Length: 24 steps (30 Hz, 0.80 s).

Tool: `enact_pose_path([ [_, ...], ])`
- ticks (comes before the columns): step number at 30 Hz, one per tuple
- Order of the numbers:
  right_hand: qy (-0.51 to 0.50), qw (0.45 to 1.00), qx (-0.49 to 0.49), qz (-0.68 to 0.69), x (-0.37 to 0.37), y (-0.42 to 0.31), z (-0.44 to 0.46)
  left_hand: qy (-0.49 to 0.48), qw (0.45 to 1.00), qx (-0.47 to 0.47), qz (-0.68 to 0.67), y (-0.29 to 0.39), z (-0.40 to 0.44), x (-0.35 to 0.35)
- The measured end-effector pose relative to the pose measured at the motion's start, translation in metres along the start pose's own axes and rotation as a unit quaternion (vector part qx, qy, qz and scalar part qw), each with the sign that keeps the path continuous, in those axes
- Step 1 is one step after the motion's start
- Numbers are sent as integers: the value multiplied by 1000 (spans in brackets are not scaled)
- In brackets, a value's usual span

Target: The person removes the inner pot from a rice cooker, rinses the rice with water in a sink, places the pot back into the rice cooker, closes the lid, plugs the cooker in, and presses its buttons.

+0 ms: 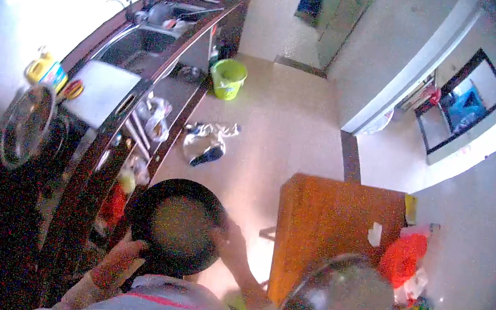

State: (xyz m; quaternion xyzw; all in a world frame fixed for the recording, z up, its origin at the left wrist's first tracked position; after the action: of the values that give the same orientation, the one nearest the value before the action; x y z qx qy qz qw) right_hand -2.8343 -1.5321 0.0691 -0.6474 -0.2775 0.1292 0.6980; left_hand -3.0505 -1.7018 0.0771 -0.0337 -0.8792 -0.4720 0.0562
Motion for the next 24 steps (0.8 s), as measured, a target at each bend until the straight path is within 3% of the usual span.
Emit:
enact_pose_path([
  [1, 21, 999, 10, 29, 8, 15, 23, 35, 993, 40, -101, -1, 44, 8],
  [4, 33, 999, -10, 41, 42, 20, 101, 41, 978, 61, -193, 100, 120, 37],
  [6, 79, 996, 34, 9, 66, 10, 150, -24, 963, 97, -248, 126, 179, 54],
  [8, 78, 993, -86, 33, 93, 15, 195, -53, 962, 210, -167, 150, 239, 70],
  [9, 129, 986, -97, 28, 102, 15, 218, -67, 954, 264, -122, 160, 268, 78],
  [10, 162, 985, -10, 53, 114, 19, 245, -78, 970, 194, -127, 178, 300, 80],
  [12, 206, 974, -51, 85, 146, 30, 294, -99, 984, 49, -139, 209, 370, 77],
  [14, 215, 970, -11, 114, 179, 25, 352, -94, 992, 28, -80, 254, 425, 84],
  [16, 207, 976, 18, 58, 216, 37, 408, -103, 989, -17, -107, 328, 461, 86],
  [17, 219, 973, 8, 75, 230, 42, 437, -93, 995, 39, 6, 319, 510, 86],
  [20, 213, 976, 33, 16, 287, 66, 528, -80, 991, 96, -40, 399, 586, 89],
  [21, 200, 979, 21, 18, 306, 69, 559, -103, 991, -16, -84, 439, 593, 94],
  [24, 171, 983, 40, 56, 353, 63, 656, -24, 997, -39, -55, 452, 695, 95],
])
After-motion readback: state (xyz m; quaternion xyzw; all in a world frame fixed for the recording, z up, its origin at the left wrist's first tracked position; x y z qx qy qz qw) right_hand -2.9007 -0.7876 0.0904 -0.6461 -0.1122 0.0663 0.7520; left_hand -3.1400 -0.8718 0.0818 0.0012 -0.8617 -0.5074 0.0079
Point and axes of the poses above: each hand's wrist, its own z-axis towards the middle knuckle, its own x-axis out of the back of the hand, y = z × x, the point moved 2 cm from there along z, towards the middle knuckle, and after that the axes turned 11 degrees about x, right-handed, at the moved point
